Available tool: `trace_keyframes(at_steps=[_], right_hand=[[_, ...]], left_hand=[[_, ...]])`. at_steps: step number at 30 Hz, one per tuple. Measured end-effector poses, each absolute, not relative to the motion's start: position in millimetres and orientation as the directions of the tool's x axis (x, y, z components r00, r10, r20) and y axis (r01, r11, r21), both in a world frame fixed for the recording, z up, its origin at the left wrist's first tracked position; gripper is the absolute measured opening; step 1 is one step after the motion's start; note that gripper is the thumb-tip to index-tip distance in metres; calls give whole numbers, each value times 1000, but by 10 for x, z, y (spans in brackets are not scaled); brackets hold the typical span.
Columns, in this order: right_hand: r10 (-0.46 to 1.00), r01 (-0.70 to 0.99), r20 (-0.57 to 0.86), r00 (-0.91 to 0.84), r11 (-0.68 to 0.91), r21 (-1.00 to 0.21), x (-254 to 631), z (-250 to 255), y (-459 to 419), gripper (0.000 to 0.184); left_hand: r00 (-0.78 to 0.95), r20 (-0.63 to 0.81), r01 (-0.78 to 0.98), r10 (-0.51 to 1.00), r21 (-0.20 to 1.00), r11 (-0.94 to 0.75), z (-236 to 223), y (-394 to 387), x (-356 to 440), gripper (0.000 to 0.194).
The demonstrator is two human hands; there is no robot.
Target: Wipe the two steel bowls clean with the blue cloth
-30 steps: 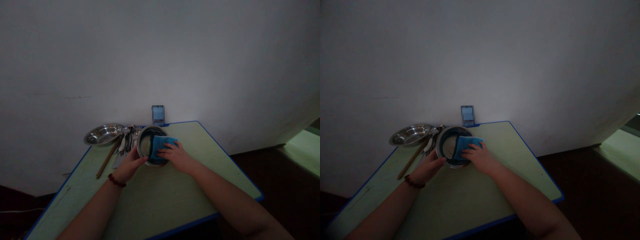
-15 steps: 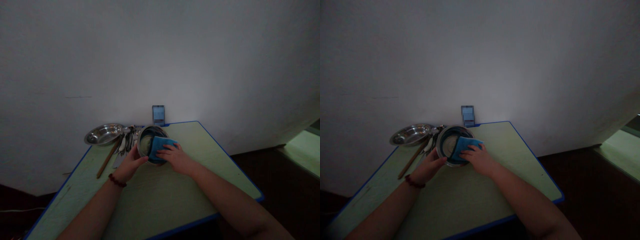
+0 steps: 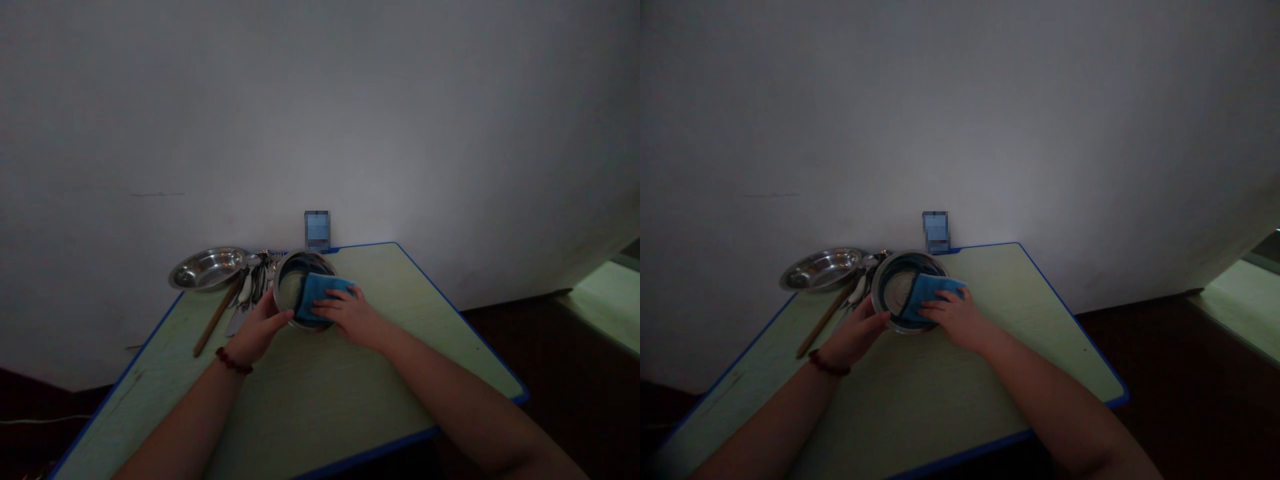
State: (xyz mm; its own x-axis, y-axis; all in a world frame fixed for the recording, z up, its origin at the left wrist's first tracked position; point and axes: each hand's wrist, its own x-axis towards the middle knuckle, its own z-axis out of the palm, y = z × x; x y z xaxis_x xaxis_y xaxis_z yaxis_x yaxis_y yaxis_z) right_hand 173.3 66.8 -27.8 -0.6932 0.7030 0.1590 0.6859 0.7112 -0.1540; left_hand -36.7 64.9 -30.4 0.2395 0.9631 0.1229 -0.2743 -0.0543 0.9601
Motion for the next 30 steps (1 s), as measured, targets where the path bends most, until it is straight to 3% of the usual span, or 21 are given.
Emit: trace_keyframes(at_steps=[20, 30], right_hand=[[683, 677, 189, -705, 728, -108, 1729, -324, 702, 39], [688, 682, 186, -701, 724, -106, 1724, -367, 720, 40]], left_hand=[[239, 67, -331, 969, 944, 16, -288, 634, -362, 56], [248, 119, -254, 961, 966, -54, -384, 689, -382, 70]])
